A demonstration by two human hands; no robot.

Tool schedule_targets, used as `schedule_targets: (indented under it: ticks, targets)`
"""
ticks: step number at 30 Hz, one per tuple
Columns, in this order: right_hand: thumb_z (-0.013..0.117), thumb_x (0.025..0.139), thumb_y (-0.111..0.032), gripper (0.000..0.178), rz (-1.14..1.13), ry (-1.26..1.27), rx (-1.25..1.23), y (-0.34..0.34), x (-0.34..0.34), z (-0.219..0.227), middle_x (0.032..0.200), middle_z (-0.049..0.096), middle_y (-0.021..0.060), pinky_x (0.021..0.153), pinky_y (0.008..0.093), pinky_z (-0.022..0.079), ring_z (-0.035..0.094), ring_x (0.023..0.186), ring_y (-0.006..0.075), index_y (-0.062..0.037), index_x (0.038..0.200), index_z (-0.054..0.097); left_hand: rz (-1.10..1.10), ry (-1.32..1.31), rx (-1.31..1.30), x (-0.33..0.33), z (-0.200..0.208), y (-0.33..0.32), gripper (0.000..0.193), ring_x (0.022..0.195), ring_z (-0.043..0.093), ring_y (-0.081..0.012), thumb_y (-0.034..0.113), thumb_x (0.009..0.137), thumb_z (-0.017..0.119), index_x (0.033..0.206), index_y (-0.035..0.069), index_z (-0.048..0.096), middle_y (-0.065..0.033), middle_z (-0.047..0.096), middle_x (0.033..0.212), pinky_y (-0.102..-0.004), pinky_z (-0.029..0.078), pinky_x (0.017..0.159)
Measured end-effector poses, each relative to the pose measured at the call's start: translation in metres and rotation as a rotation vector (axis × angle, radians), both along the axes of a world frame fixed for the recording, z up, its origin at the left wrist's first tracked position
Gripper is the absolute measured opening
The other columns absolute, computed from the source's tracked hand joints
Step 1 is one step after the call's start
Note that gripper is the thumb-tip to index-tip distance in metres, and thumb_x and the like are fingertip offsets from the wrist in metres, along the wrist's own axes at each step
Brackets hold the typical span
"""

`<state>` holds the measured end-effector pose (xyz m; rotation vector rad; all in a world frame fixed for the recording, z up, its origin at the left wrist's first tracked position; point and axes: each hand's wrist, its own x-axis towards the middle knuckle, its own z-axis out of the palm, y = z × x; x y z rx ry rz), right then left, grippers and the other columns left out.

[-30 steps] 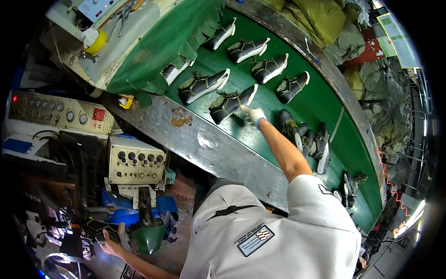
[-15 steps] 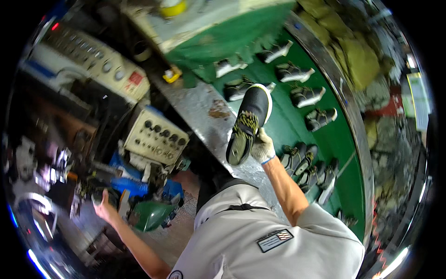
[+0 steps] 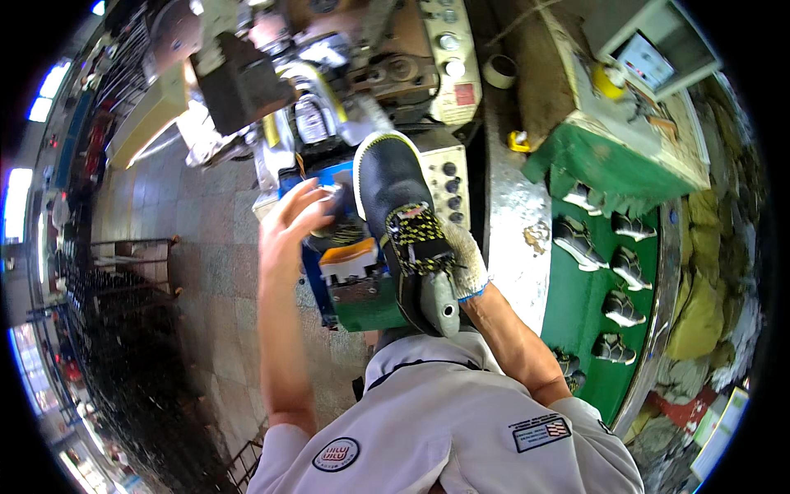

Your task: The person takes a shoe from a conveyor belt, positions it on the support of a lasting machine, operates the machine to secure the upper material to the sole, and places the shoe back onto the belt.

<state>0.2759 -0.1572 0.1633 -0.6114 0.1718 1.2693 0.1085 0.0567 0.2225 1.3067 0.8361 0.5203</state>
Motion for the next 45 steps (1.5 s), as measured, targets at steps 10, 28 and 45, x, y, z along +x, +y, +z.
schedule_targets:
  ticks: [10, 28, 45]
  targets:
    - [0.065, 0.1, -0.026, 0.05, 0.103, -0.214, 0.004, 0.135, -0.01, 0.001, 0.123, 0.067, 0.0079, 0.093, 0.0324, 0.055, 0.065, 0.107, 0.0158, 0.0008, 0.14, 0.052, 0.3, -0.148, -0.148, 0.009, -0.034, 0.08, 0.036, 0.085, 0.072, -0.0202, 0.007, 0.085, 0.077, 0.118, -0.006, 0.067, -0.0148, 0.072, 0.105, -0.031, 0.063, 0.074]
    - [0.069, 0.097, -0.028, 0.036, -0.148, -0.446, -0.165, 0.208, -0.016, -0.038, 0.109, 0.072, 0.0069, 0.09, 0.0283, 0.05, 0.064, 0.097, 0.0133, 0.0019, 0.117, 0.071, 0.281, -0.164, -0.508, 0.035, -0.069, 0.06, 0.055, 0.096, 0.066, -0.0152, 0.052, 0.105, 0.047, 0.123, 0.005, 0.067, -0.0064, 0.071, 0.111, -0.0318, 0.052, 0.086]
    - [0.064, 0.1, -0.029, 0.048, -0.238, -0.817, -0.278, 0.17, -0.023, -0.065, 0.12, 0.068, 0.0125, 0.088, 0.0287, 0.052, 0.065, 0.098, 0.0155, 0.0067, 0.132, 0.06, 0.157, 0.072, 0.203, -0.001, -0.172, 0.048, 0.044, 0.093, 0.066, -0.0172, 0.034, 0.107, 0.047, 0.122, -0.004, 0.064, -0.0116, 0.073, 0.101, -0.0313, 0.05, 0.084]
